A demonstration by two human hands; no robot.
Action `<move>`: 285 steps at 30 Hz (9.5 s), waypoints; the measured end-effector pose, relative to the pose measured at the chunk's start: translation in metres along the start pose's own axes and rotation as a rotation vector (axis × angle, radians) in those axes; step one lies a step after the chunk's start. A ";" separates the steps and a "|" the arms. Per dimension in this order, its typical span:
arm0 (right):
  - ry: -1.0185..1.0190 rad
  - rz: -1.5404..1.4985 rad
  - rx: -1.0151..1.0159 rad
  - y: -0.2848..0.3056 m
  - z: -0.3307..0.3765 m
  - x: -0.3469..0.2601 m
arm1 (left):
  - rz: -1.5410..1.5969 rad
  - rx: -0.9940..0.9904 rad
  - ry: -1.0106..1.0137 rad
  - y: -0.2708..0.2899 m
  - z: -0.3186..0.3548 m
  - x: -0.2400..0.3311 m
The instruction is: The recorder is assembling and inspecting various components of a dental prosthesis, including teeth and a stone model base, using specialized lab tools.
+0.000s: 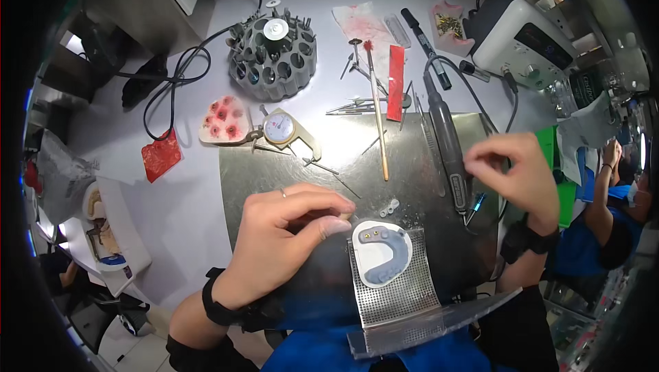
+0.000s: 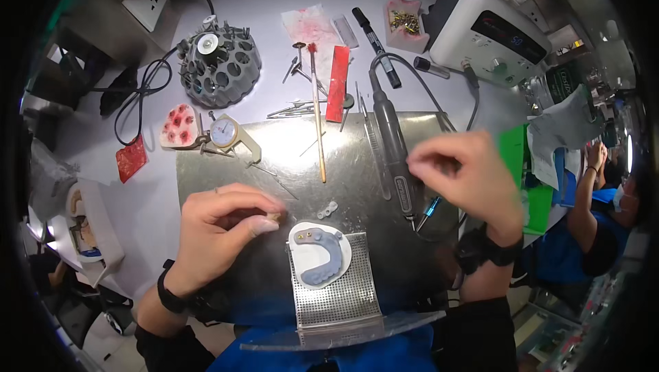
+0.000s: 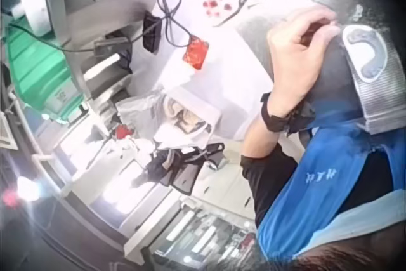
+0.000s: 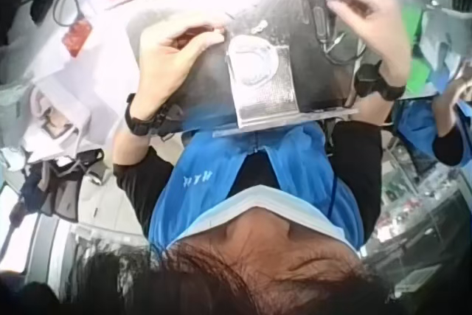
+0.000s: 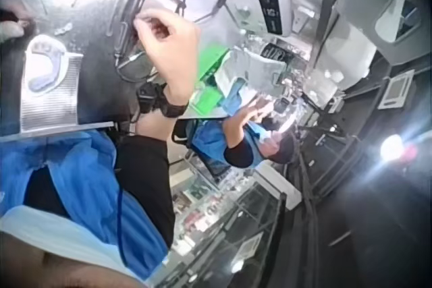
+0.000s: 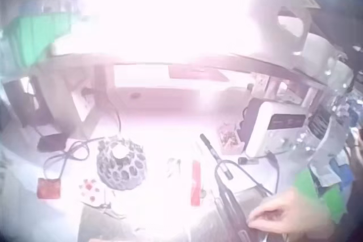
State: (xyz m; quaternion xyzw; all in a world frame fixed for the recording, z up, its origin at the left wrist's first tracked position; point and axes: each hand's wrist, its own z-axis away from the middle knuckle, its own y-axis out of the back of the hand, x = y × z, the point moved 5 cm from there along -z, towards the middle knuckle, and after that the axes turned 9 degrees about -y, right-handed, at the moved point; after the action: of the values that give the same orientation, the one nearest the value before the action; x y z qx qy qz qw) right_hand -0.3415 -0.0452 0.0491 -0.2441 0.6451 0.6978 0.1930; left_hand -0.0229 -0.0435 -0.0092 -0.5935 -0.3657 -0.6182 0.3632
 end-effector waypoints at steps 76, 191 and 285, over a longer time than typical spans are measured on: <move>0.247 -0.577 -0.187 -0.098 0.007 -0.092 | -0.446 -0.080 -0.403 -0.025 0.004 -0.003; 0.434 -0.224 -0.139 -0.085 0.024 -0.091 | -0.519 -0.266 -0.250 -0.043 0.015 0.009; 0.162 -0.607 0.019 -0.080 0.018 -0.063 | -0.192 -0.059 -0.317 -0.033 -0.019 0.011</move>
State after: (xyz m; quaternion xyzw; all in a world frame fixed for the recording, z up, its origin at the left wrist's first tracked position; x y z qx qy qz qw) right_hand -0.2459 -0.0169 0.0230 -0.4787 0.5624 0.5806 0.3428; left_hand -0.0611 -0.0446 0.0002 -0.6563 -0.4549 -0.5592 0.2228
